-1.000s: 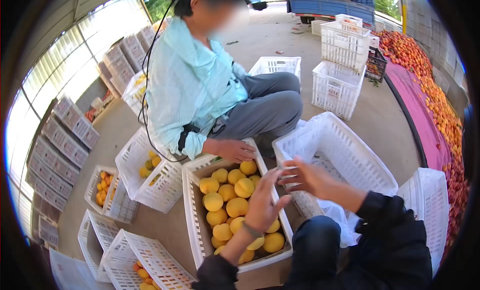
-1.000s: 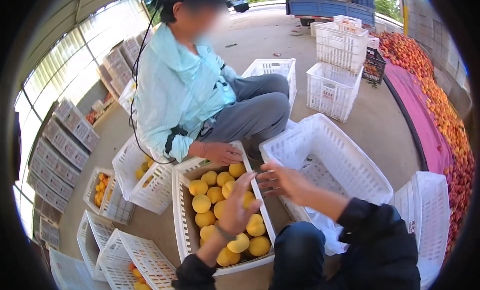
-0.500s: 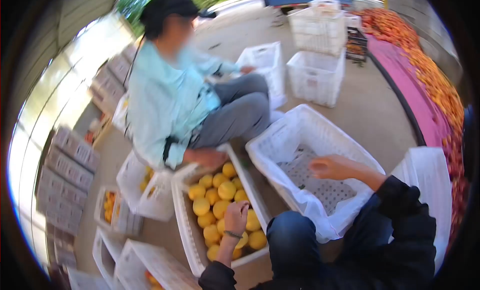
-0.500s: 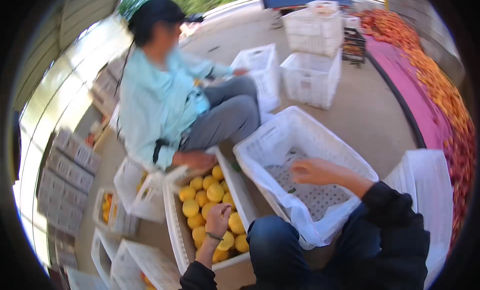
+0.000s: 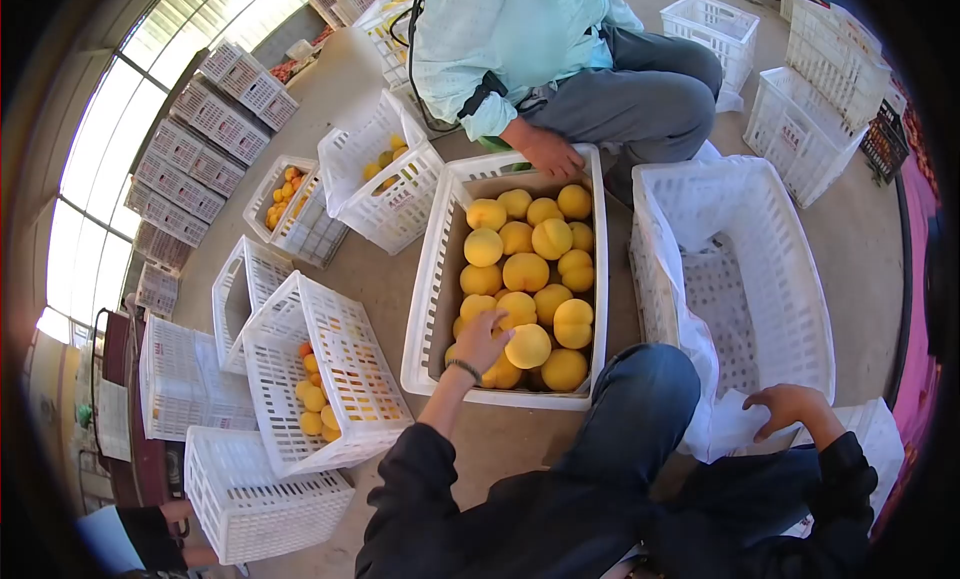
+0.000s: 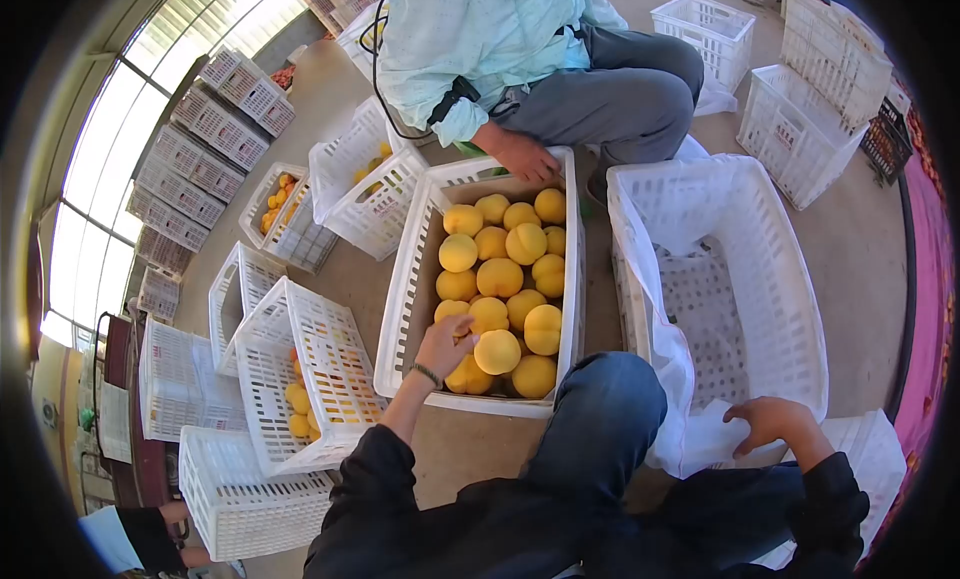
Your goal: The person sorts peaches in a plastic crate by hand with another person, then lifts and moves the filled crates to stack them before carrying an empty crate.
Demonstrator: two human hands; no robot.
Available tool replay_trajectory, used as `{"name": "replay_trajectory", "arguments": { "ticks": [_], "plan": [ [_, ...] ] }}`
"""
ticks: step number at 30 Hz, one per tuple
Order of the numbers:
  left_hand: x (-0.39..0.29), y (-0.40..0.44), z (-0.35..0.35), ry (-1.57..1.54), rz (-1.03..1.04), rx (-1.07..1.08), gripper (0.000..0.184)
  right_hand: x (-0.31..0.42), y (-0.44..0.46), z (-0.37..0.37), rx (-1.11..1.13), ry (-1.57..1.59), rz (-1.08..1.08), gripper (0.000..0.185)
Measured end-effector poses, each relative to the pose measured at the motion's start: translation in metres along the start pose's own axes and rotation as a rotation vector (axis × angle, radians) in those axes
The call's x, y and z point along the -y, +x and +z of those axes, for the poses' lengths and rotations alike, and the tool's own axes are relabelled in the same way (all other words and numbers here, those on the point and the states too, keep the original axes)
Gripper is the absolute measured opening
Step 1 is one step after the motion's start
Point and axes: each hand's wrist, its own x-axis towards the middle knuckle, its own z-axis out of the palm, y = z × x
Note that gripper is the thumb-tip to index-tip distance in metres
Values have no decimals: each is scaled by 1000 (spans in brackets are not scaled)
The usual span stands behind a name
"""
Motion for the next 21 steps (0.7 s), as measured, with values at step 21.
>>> {"name": "replay_trajectory", "arguments": {
  "ticks": [21],
  "plan": [
    [-22,21,49,497,163,205,69,19,28,51,-37,-290,185,54]
  ]
}}
